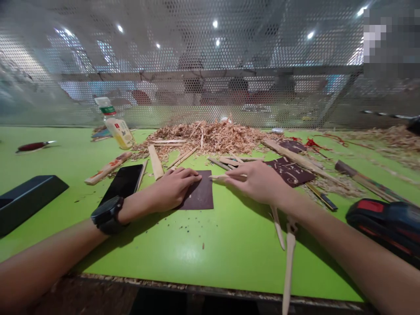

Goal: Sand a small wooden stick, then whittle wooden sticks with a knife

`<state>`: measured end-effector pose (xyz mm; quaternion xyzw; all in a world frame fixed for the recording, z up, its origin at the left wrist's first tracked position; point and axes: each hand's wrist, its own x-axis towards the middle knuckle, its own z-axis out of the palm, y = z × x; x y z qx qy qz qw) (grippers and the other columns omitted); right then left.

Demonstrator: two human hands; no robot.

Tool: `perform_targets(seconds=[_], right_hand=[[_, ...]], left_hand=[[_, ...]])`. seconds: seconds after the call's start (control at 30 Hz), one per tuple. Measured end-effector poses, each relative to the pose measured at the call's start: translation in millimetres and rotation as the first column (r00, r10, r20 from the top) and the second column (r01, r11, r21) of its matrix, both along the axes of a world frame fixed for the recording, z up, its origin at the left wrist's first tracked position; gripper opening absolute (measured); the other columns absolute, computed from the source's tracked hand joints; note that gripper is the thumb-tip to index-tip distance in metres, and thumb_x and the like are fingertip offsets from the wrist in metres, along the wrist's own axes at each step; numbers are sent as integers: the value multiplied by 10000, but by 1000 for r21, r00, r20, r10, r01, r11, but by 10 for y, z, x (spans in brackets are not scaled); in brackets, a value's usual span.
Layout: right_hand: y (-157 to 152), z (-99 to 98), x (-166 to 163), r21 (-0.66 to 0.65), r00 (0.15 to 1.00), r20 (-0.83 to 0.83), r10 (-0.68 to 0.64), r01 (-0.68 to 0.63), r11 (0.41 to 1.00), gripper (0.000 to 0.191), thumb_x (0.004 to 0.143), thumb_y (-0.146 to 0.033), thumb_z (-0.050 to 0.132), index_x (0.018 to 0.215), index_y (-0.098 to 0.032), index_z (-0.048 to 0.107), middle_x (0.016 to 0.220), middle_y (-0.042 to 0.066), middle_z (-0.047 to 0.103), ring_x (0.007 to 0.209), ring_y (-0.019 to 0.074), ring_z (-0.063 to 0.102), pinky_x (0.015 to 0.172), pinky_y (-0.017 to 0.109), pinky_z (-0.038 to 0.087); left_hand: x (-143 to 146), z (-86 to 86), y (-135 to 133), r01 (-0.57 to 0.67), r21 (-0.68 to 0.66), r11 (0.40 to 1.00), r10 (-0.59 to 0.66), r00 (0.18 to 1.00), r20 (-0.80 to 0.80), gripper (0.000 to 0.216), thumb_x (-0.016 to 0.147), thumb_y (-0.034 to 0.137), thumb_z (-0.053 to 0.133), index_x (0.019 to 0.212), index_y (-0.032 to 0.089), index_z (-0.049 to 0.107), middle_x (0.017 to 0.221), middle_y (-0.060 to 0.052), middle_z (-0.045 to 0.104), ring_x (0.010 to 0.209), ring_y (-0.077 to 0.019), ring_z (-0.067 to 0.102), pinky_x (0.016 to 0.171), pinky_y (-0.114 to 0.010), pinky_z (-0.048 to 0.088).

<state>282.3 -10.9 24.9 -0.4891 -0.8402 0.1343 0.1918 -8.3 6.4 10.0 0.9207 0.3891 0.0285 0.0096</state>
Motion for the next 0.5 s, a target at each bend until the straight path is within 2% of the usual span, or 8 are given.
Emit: perform_targets(seconds=[0.13,0.17,0.33,0.4,0.5], right_hand=[[-88,-60,-123,-54,977,-38,211,-213,976,420,1042,-608,573,1232,-344,838,878,44,832,689,177,661,596,292,421],[-74,-69,-114,-62,979,-39,201,-203,977,418,1036,-608,583,1230,-341,839,888,43,834,691,177,663,595,291,422],[68,-64,34,-37,1000,-4,-17,17,999,469,1002,-632,615,1227,-289,842,979,81,849,692,208,679,567,302,445],[24,-76,-13,4,1000,-25,8,-8,1000,457,1012,-615,611,1246,-290,831,965,82,846,696,204,671,570,300,441],[-104,-102,-151,54,986,-52,160,-157,986,362,1033,-547,619,1241,-337,828,928,55,837,711,176,656,613,291,432]], left_hand=[[-4,-2,2,13,-2,1000,-13,1000,28,456,1016,158,443,1424,233,634,1480,-140,617,1314,-348,577,1087,-561,456],[-2,2,2,9,-5,1000,-9,1000,28,462,1016,156,440,1430,229,631,1476,-142,618,1314,-348,577,1087,-559,457],[19,34,-3,-24,-19,1000,24,1000,0,543,997,141,434,1517,216,573,1502,-148,597,1345,-347,561,1124,-528,437],[18,34,-2,-20,-17,1000,20,1000,0,527,1004,150,436,1505,216,582,1489,-146,602,1327,-332,574,1124,-511,445],[5,16,8,1,-10,1000,-1,1000,10,481,1020,164,429,1460,204,619,1463,-146,616,1311,-318,581,1107,-491,470]])
